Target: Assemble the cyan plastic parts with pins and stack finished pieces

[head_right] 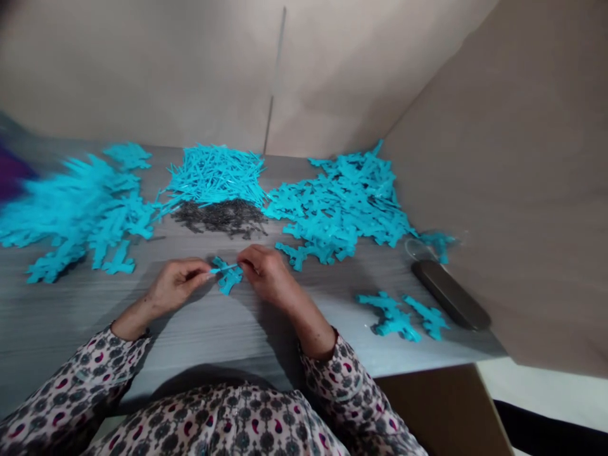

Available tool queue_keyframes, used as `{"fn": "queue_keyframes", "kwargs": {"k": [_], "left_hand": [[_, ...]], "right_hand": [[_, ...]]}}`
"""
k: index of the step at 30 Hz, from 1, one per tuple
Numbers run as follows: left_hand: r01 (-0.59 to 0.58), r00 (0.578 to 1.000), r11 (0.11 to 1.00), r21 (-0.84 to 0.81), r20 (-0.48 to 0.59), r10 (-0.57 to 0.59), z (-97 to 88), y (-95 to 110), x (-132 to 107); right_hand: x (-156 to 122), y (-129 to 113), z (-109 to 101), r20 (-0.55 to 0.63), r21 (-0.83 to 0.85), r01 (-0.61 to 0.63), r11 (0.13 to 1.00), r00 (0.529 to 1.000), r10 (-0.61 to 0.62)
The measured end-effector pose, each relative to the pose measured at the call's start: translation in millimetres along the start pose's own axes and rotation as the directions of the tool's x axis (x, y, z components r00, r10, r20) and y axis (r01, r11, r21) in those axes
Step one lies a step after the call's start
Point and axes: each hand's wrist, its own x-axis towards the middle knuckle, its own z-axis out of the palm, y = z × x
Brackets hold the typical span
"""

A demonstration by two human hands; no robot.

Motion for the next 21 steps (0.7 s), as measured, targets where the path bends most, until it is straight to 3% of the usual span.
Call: {"fn": "queue_keyframes", "kwargs": {"k": [11, 21], "left_hand": [[0.126, 0.991, 0.974, -0.186, -0.020, -0.132, 3.7, -2.5, 2.8], [0.044, 0.993, 0.983, -0.176, -0.097, -0.062, 10.1, -5.9, 4.9]], "right_hand": [[-1.6, -3.1, 2.2, 0.026, -0.081, -0.083, 0.993, 0.996, 0.085], [-1.5, -0.4, 12.8, 0.016, 0.009, -0.109, 0.994, 0.994, 0.109]]}}
